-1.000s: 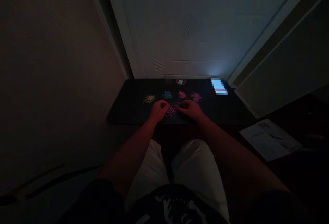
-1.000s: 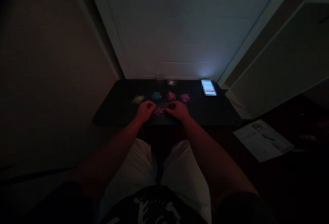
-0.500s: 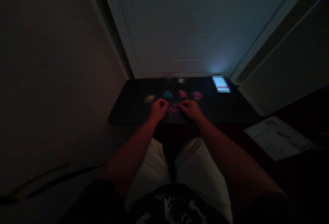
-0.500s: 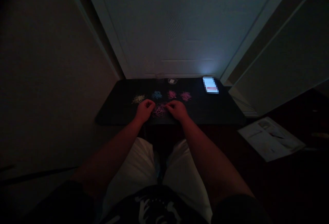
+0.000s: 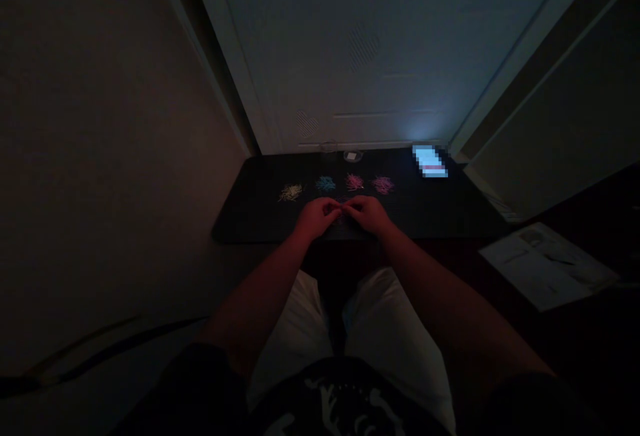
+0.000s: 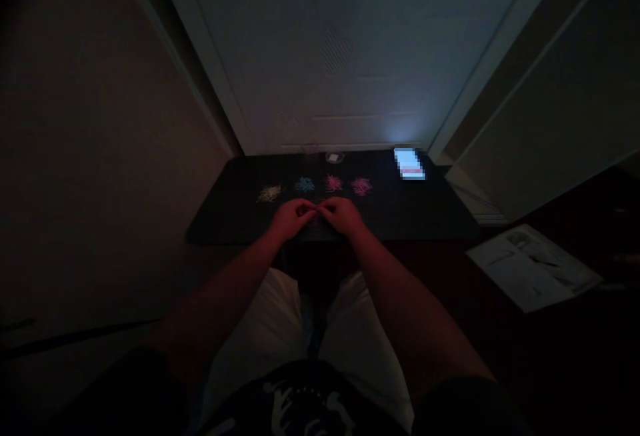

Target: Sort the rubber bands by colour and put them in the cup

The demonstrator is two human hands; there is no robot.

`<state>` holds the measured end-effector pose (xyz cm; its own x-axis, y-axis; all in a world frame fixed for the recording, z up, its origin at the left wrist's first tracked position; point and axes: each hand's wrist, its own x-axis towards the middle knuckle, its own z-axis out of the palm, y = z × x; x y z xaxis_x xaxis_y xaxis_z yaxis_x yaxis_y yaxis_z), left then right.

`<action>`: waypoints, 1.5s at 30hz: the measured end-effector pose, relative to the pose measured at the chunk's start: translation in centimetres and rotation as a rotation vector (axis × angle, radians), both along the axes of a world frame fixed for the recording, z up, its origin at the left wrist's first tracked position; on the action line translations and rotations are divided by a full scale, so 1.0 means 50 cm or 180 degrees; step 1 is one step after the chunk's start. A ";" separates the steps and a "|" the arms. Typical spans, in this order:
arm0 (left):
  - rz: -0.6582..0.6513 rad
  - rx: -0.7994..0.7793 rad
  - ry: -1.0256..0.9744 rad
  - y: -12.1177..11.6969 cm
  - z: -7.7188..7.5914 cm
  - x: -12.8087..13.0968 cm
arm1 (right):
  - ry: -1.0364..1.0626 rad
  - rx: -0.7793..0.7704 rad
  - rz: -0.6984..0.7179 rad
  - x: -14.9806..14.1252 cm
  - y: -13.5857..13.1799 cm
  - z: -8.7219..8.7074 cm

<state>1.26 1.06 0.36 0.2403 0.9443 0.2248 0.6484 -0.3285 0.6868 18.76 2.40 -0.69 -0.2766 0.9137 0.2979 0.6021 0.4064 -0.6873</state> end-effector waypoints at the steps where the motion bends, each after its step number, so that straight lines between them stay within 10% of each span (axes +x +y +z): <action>1: 0.0018 -0.0045 0.0010 0.000 0.001 0.001 | 0.0036 0.0003 0.0014 -0.001 -0.001 0.001; 45: 0.0083 0.0163 -0.0243 0.004 -0.012 -0.004 | 0.0101 0.0296 -0.0356 0.003 0.003 -0.001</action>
